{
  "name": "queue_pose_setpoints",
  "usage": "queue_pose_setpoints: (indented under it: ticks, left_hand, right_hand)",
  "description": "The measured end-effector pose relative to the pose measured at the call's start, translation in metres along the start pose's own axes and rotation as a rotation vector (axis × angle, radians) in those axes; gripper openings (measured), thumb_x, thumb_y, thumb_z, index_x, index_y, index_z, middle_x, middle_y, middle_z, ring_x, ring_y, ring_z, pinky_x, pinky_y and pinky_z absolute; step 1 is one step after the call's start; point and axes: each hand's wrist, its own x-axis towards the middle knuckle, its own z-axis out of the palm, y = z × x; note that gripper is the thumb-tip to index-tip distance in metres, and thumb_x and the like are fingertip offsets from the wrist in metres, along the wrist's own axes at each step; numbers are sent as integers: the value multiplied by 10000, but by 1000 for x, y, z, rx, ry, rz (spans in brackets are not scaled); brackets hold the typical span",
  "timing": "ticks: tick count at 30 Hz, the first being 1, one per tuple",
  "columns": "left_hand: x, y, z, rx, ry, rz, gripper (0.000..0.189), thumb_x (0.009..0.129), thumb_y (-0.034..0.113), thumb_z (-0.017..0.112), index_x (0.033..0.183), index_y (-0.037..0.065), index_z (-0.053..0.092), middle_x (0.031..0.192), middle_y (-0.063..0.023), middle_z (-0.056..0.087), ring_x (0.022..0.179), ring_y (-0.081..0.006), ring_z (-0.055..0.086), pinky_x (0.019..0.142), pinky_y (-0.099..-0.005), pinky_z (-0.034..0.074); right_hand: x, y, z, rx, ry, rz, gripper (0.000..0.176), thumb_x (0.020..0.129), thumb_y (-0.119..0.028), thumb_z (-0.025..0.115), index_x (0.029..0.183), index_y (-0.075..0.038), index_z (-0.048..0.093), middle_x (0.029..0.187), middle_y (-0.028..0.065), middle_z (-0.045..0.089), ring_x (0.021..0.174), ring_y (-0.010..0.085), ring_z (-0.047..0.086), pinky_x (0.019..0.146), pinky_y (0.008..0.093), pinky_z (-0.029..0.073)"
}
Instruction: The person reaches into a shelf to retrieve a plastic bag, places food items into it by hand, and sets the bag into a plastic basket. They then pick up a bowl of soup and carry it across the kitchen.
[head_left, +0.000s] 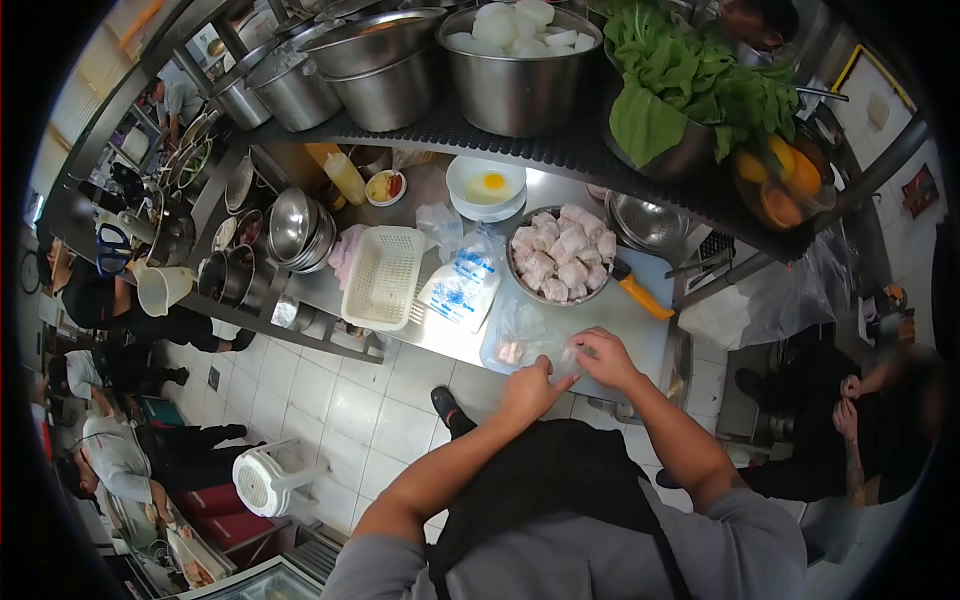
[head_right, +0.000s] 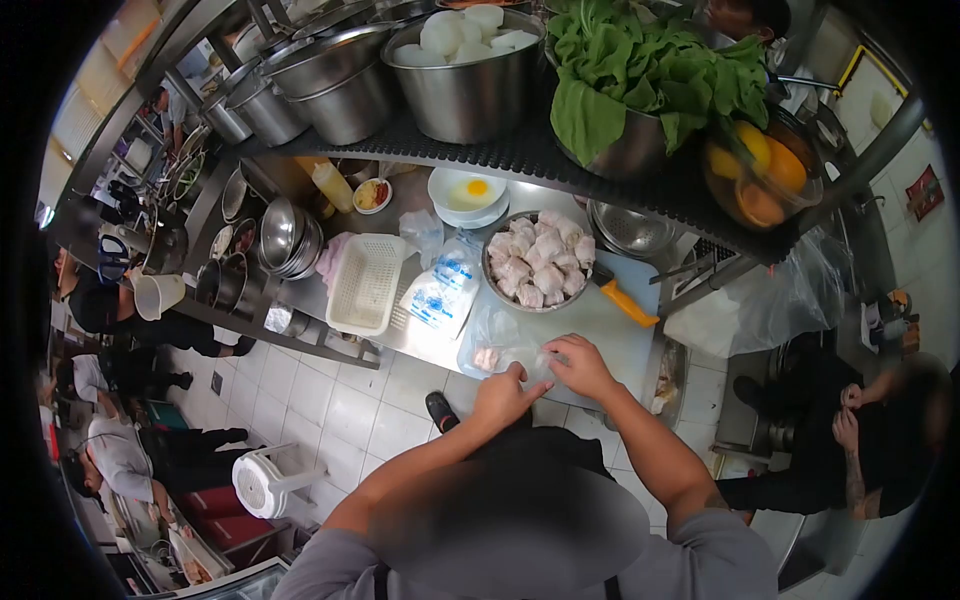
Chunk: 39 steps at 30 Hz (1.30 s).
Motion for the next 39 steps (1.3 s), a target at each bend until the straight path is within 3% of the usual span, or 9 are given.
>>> queue_pose_setpoints:
  ticks: [5, 11, 14, 18, 24, 27, 30, 33, 39]
  left_hand:
    - [4, -15, 30, -316, 269, -58, 239, 885, 221, 680, 915, 2, 591, 748, -183, 671, 722, -312, 689, 653, -403, 534]
    - [6, -36, 52, -1489, 318, -252, 145, 908, 51, 602, 1033, 23, 534, 861, -53, 619, 758, -114, 592, 671, -252, 478]
    - [10, -65, 76, -1537, 262, -263, 230, 902, 68, 643, 1081, 31, 504, 817, -32, 587, 720, -98, 545, 639, -242, 437]
    - [-12, -31, 35, -654, 220, -225, 187, 930, 106, 636, 1067, 50, 522, 789, -11, 568, 738, -89, 512, 657, -258, 419]
    - [-1, -32, 42, -1747, 393, -381, 206, 929, 77, 626, 1109, 63, 528, 941, -46, 620, 809, -163, 571, 768, -268, 449]
    - [4, -42, 44, -1889, 382, -343, 265, 888, 32, 646, 1110, 67, 505, 1012, -57, 627, 899, -210, 616, 837, -334, 483]
    - [5, -28, 56, -1164, 498, -316, 331, 814, 10, 690, 1088, 49, 508, 1012, -108, 631, 920, -262, 624, 845, -387, 491]
    - [-7, -2, 52, -382, 629, -349, 397, 745, 5, 720, 1075, 22, 500, 1005, -165, 614, 908, -301, 614, 820, -414, 493]
    - [-16, 4, 62, -57, 583, -270, 306, 787, 126, 735, 1010, 7, 564, 1012, -185, 589, 903, -357, 590, 830, -430, 491]
  right_hand:
    - [23, -5, -9, 55, -189, 150, 194, 854, -107, 665, 1030, -27, 682, 1012, 119, 691, 939, 267, 662, 845, 357, 512]
    - [25, 26, 21, 587, -170, 493, 118, 921, -104, 625, 1018, -37, 632, 939, 77, 660, 868, 203, 667, 766, 357, 528]
    - [37, 27, 37, 1070, -65, 658, 76, 949, -69, 570, 1019, -55, 594, 903, 54, 631, 810, 192, 644, 727, 370, 530]
    - [48, 48, 56, 1447, -152, 722, 64, 926, -46, 562, 980, -81, 557, 844, 26, 584, 724, 167, 594, 675, 354, 511]
    - [53, 61, 37, 1577, -457, 661, 164, 849, -65, 613, 980, -115, 528, 823, 13, 568, 733, 179, 598, 660, 335, 501]
    - [54, 72, 47, 1596, -473, 511, 254, 797, -10, 626, 1003, -116, 521, 842, 10, 573, 759, 182, 598, 686, 334, 503]
    - [52, 68, 49, 1510, -432, 400, 360, 739, 53, 632, 1039, -112, 521, 900, 23, 594, 816, 191, 612, 702, 331, 497]
    - [41, 58, 37, 537, -329, 109, 337, 728, 38, 620, 1032, -87, 541, 932, 59, 590, 849, 237, 611, 763, 343, 500]
    - [26, 43, 15, 1, 66, -147, 303, 740, -71, 685, 1029, -61, 593, 996, 146, 598, 980, 356, 583, 867, 426, 488]
